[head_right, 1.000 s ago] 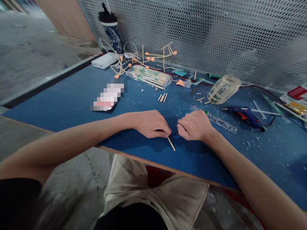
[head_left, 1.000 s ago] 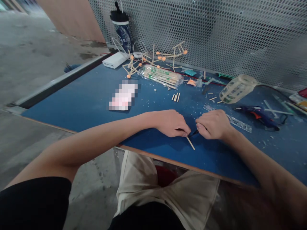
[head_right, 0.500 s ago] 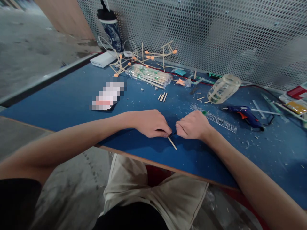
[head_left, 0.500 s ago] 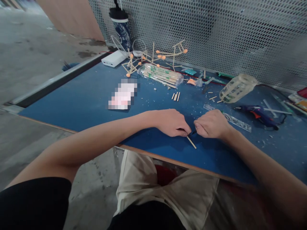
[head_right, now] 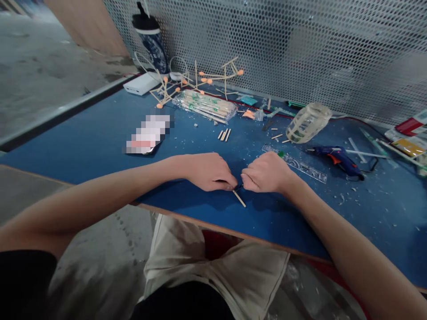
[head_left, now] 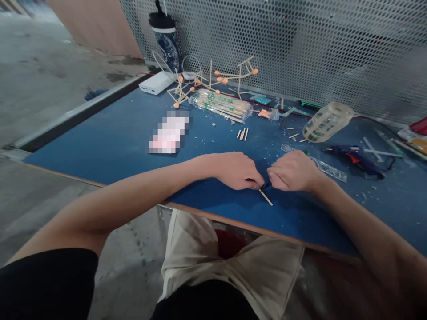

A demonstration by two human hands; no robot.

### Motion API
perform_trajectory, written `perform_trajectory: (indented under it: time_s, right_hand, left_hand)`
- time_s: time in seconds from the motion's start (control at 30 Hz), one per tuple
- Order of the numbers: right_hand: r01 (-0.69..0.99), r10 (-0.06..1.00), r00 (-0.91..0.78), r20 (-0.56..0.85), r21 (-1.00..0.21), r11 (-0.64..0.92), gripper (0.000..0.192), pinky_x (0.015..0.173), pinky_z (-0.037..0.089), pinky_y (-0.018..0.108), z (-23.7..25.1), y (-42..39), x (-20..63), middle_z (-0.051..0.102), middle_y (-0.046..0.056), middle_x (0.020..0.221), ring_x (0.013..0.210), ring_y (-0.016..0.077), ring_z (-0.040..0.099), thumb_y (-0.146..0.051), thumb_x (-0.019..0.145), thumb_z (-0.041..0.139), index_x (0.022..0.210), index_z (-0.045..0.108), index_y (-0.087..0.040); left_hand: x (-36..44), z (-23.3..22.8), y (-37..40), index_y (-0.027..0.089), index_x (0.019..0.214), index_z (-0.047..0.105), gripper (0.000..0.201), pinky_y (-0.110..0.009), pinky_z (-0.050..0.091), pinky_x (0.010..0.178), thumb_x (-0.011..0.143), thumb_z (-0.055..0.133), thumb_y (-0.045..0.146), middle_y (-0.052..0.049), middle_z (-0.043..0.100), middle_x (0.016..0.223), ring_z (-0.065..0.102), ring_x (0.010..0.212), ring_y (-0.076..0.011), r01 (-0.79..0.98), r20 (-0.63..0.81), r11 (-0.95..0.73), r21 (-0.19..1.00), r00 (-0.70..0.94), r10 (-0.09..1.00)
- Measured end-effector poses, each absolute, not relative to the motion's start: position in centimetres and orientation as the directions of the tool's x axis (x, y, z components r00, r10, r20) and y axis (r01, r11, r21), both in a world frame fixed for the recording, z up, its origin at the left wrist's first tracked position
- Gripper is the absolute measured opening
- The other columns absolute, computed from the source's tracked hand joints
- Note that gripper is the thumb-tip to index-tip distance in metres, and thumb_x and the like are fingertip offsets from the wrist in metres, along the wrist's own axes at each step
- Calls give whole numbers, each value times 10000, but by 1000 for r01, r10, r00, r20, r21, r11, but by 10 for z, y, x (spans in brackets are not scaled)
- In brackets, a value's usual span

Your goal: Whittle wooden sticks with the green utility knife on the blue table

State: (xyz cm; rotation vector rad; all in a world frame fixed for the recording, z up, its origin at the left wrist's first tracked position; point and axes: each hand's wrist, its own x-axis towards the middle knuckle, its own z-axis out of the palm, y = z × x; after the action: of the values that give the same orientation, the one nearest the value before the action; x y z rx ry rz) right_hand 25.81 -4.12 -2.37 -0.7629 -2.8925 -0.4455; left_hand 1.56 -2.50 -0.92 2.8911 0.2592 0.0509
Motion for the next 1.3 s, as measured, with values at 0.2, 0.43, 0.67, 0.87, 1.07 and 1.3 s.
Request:
perform_trajectory:
  time_s: [0.2, 0.43, 0.67, 0.87, 1.07, 1.3]
  right_hand:
    - [460, 417, -885, 206, 247, 853, 431, 585, 122, 339, -23, -40, 263, 521, 3, 511, 518, 144, 327, -280, 968, 369, 589, 558, -201]
    - [503, 472, -859, 196, 153, 851, 421, 583, 138, 334, -25, -40, 269, 538, 6, 527, 516, 139, 358, -266, 966, 364, 592, 545, -199]
    - [524, 506, -850, 145, 143, 840, 420, 584, 135, 334, -28, -39, 272, 557, 15, 541, 522, 143, 365, -283, 970, 361, 603, 549, -199]
    - [562, 540, -825, 165, 146, 814, 328, 585, 134, 337, -26, -41, 271, 533, 23, 543, 527, 152, 368, -278, 902, 397, 612, 531, -203]
    - [603, 575, -794, 198, 139, 786, 209, 580, 133, 331, -25, -43, 269, 507, 8, 520, 502, 147, 336, -255, 802, 439, 610, 506, -209]
    - [590, 558, -801, 218, 123, 798, 206, 573, 133, 328, -23, -44, 266, 549, 0, 549, 495, 132, 335, -244, 816, 431, 626, 501, -204]
  left_hand:
    - [14, -10, -28, 284, 900, 681, 211, -319, 288, 547, 995, 493, 271, 18, 764, 939, 675, 786, -157, 133, 69, -967, 215, 986, 151]
    - [14, -10, -29, 243, 972, 663, 230, -290, 405, 665, 1038, 444, 267, -22, 753, 1018, 681, 896, -167, 67, 124, -951, 302, 986, 109]
    - [12, -13, -23, 273, 1060, 605, 114, -282, 391, 651, 1020, 499, 286, -6, 730, 917, 641, 773, -163, 119, 93, -896, 429, 980, 175]
    - [16, -21, -20, 257, 987, 630, 132, -291, 429, 752, 1010, 505, 291, -39, 727, 978, 649, 880, -182, 41, 182, -892, 449, 974, 137]
    - [24, -28, -20, 246, 929, 621, 196, -305, 418, 821, 1028, 459, 290, -52, 713, 926, 637, 867, -182, -24, 231, -874, 486, 967, 103]
    - [27, -30, -16, 247, 923, 628, 174, -328, 363, 906, 1019, 490, 288, -41, 727, 948, 638, 935, -185, -13, 206, -854, 520, 972, 111]
